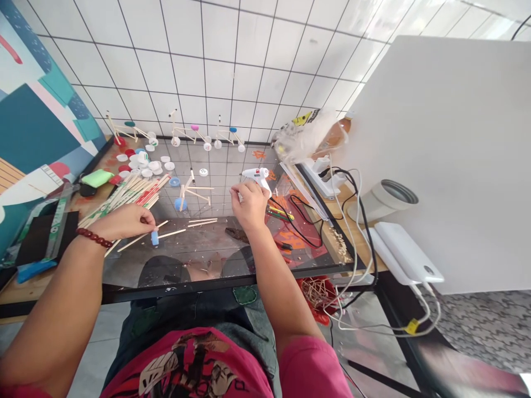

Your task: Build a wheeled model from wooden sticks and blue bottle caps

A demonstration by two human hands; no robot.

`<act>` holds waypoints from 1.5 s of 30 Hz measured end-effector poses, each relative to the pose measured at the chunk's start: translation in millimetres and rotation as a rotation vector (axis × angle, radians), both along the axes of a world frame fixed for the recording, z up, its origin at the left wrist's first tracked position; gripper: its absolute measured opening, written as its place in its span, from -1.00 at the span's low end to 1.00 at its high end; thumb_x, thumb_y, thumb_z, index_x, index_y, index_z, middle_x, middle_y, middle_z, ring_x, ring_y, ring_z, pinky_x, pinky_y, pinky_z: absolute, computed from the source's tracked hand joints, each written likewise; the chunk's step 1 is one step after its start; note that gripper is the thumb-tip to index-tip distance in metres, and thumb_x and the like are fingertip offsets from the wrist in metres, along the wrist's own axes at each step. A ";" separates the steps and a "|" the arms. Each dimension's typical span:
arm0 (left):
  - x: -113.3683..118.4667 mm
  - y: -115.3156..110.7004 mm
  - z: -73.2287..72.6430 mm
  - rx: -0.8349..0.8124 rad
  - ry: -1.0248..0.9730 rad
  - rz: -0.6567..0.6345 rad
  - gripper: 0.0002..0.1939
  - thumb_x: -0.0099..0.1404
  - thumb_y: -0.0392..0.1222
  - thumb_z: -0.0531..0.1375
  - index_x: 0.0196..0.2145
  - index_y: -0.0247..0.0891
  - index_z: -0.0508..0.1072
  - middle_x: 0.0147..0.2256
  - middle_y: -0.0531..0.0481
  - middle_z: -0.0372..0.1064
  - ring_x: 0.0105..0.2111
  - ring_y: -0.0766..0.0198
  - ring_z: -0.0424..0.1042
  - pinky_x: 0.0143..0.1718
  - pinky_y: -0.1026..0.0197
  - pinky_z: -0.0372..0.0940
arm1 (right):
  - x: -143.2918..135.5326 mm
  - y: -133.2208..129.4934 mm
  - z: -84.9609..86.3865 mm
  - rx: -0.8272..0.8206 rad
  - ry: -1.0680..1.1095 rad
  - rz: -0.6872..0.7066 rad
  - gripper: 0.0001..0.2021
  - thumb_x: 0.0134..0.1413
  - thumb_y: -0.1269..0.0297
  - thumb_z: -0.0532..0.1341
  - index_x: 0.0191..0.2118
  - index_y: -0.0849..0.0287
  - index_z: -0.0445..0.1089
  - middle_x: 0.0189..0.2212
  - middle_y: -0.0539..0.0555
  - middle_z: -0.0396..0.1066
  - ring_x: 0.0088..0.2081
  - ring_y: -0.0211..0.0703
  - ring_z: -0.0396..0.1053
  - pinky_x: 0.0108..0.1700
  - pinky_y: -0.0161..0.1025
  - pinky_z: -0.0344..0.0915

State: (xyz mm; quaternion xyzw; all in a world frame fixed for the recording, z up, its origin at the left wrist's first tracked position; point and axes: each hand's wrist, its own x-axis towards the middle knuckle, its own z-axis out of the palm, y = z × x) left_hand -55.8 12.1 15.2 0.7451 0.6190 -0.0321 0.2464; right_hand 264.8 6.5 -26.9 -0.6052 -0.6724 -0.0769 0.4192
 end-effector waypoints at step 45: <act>60.4 -31.5 0.0 0.237 -1.554 0.240 -0.79 0.05 -0.18 0.46 -0.35 -0.20 0.55 -0.50 0.01 0.54 -0.54 0.28 0.45 -0.57 0.27 0.29 | -78.4 -44.8 11.3 -0.663 0.952 0.974 -0.54 -0.02 -0.17 0.37 -0.35 0.21 0.48 -0.50 -0.04 0.44 -0.45 -0.32 0.32 -0.34 -0.32 0.29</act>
